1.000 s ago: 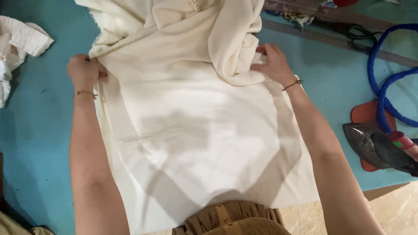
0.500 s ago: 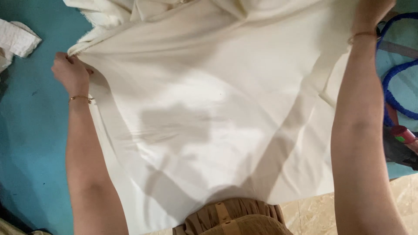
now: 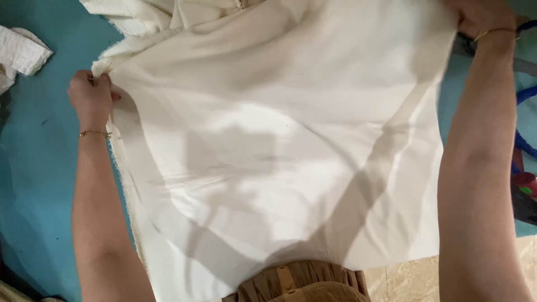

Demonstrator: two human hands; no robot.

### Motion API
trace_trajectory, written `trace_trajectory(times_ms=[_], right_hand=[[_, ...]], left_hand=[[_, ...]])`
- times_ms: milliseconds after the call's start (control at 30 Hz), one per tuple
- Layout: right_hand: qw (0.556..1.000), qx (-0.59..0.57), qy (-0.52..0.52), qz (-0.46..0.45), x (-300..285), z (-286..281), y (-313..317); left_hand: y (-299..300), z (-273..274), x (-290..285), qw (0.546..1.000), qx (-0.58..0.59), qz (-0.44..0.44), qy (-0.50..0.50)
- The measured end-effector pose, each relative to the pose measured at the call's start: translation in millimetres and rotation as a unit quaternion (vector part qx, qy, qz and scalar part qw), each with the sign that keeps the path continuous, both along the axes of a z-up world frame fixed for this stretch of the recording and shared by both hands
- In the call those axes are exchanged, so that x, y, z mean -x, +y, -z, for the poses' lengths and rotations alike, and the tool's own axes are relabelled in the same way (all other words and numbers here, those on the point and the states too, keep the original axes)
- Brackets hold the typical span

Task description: Ironing a large piece of white fabric and kemudian folding it.

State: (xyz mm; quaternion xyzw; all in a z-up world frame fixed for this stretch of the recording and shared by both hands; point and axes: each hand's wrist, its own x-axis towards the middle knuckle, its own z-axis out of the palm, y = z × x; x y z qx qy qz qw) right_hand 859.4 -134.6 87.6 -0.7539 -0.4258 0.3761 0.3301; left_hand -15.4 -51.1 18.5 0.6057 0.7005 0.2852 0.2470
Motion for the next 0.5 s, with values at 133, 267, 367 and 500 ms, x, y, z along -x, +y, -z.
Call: trace_trajectory(times_ms=[133, 267, 367, 500], right_hand=[[0.993, 0.073, 0.074, -0.051, 37.1, 20.2, -20.5], [0.97, 0.227, -0.072, -0.058, 20.1, 59.9, -31.4], [0.953, 0.239, -0.135, -0.125, 37.1, 50.2, -34.8], [0.993, 0.074, 0.057, -0.07, 38.9, 28.5, -28.7]], left_hand=[[-5.0, -8.6, -6.7, 0.999, -0.001, 0.006, 0.041], [6.8, 22.3, 9.3, 0.981, -0.101, 0.046, 0.157], [5.9, 1.5, -6.2, 0.991, -0.08, 0.045, 0.096], [-0.9, -25.3, -20.6, 0.996, -0.066, 0.025, 0.058]])
